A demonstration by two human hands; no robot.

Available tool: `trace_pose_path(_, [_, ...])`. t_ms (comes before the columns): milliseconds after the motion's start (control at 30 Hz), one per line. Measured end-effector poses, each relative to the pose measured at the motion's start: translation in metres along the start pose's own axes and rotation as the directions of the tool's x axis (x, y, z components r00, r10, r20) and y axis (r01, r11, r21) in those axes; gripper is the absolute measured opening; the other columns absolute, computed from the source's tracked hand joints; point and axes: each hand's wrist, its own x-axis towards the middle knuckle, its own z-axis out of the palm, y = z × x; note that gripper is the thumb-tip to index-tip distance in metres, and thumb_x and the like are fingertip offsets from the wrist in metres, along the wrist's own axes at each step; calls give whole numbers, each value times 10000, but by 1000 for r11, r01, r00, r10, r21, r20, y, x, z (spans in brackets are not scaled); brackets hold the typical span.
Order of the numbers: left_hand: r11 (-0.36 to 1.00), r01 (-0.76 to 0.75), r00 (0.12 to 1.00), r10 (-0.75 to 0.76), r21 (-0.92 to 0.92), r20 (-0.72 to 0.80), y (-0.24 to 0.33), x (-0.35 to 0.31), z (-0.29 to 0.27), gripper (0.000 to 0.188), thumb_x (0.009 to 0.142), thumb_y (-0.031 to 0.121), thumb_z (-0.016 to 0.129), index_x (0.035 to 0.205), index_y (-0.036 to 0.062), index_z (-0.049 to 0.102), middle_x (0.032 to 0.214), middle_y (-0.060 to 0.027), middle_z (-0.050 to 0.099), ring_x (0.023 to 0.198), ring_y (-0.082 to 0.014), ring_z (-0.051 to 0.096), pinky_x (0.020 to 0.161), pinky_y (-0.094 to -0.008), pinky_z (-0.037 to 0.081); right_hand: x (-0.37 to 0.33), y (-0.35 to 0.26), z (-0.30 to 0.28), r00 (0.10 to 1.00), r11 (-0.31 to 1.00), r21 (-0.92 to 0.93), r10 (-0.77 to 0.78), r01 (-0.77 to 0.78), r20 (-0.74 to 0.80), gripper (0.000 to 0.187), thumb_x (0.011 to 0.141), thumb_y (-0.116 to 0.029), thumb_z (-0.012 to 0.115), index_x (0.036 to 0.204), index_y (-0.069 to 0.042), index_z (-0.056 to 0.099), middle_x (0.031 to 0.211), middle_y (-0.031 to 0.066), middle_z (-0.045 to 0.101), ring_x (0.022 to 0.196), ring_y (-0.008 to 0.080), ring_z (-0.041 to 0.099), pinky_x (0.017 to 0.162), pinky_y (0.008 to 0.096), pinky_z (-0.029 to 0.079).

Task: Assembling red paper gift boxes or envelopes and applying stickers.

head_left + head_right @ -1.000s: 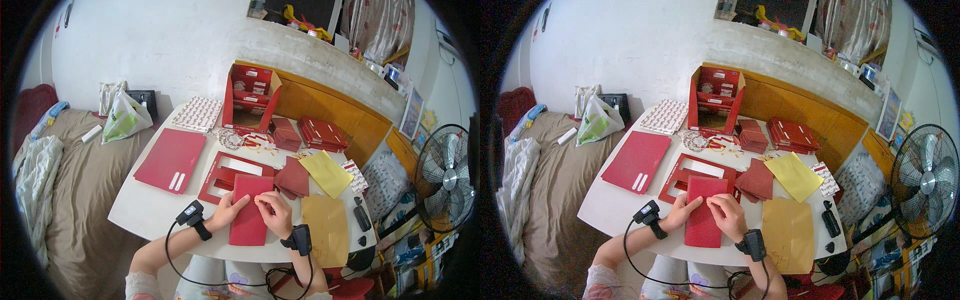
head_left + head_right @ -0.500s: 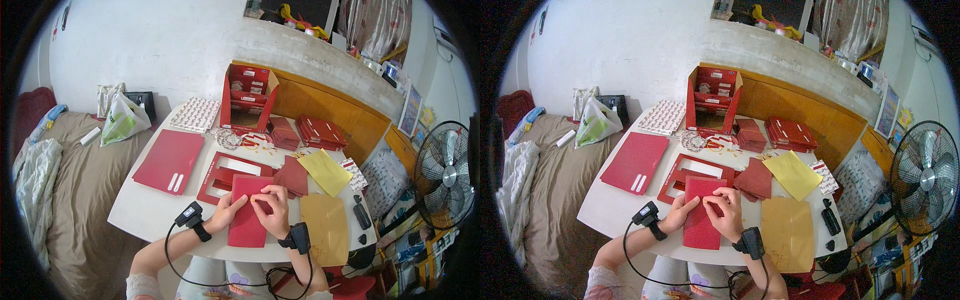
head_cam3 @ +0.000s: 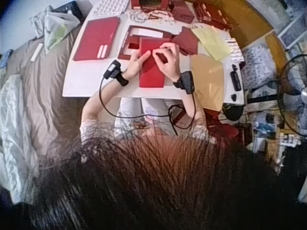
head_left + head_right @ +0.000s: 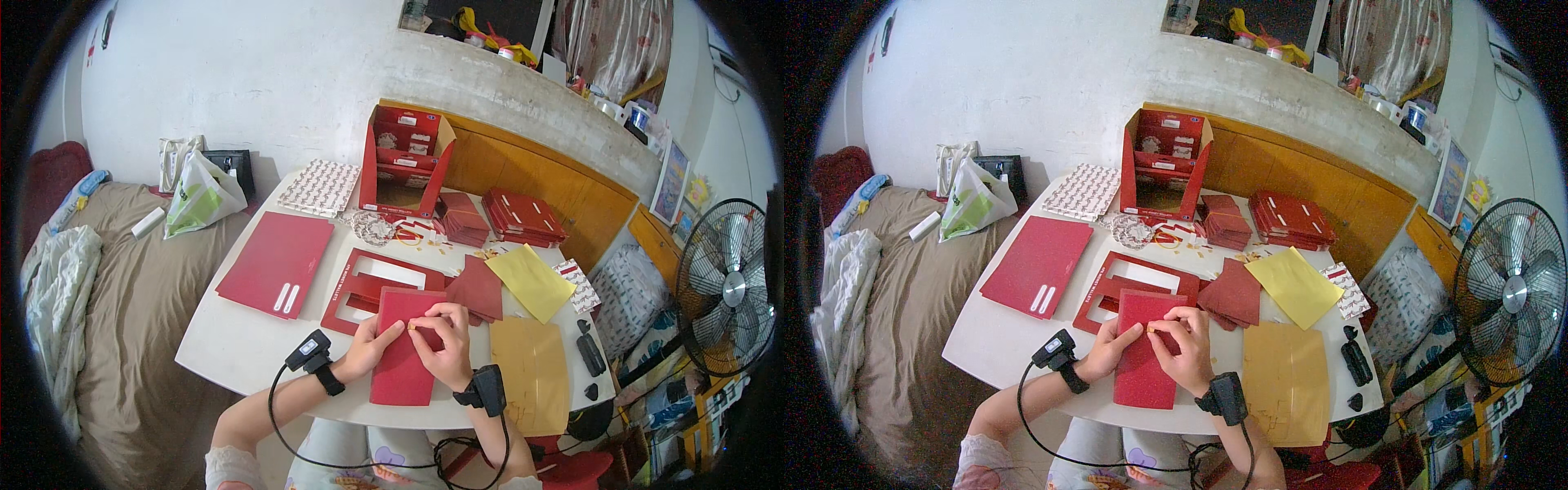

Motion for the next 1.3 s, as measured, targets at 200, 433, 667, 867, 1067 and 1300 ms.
trace_pose_path(200, [1000,-10,1000,10,25,6,0,0,0,270,878,167,448,1078,-14,468,1005,-57,551,884,-86,512,754,-243,432,1,1,-1,1000,1000,7,-3,3,23,195,650,-41,658,824,-100,591,876,44,461,772,187,424,625,278,375])
trace_pose_path(433, [1000,-7,1000,7,26,1,1,0,1,271,877,169,451,1074,-17,471,999,-60,555,873,-87,518,743,-241,437,2,0,-1,1000,1000,1,-13,13,26,176,651,-41,656,804,-98,592,867,43,465,760,184,420,620,277,366])
trace_pose_path(667, [993,-31,999,33,118,-12,6,-2,4,268,866,166,480,1063,-15,481,975,-58,567,852,-82,524,720,-234,444,2,0,-1,999,1000,-14,-26,26,27,158,659,-38,648,795,-93,589,865,46,466,755,184,422,624,280,367])
trace_pose_path(867, [982,-50,999,49,183,9,8,-3,2,272,845,166,521,1047,-15,502,969,-58,573,850,-80,528,720,-230,446,0,1,1,997,997,-53,-62,64,37,174,655,-40,642,813,-94,592,867,49,466,745,187,425,630,297,367])
trace_pose_path(1067, [996,13,1000,-12,93,-10,12,0,5,261,831,161,542,1023,-15,527,941,-59,587,818,-83,542,697,-227,457,-1,0,-6,983,966,-191,-162,176,89,212,677,-68,610,888,-86,602,891,57,474,731,197,436,646,312,374])
trace_pose_path(1300, [992,42,996,-32,123,-79,17,3,3,260,815,151,560,1004,-25,537,944,-73,592,813,-94,552,699,-233,461,-1,2,-5,990,986,-111,-111,121,89,274,704,-71,580,977,-55,565,953,89,491,819,238,488,725,341,397])
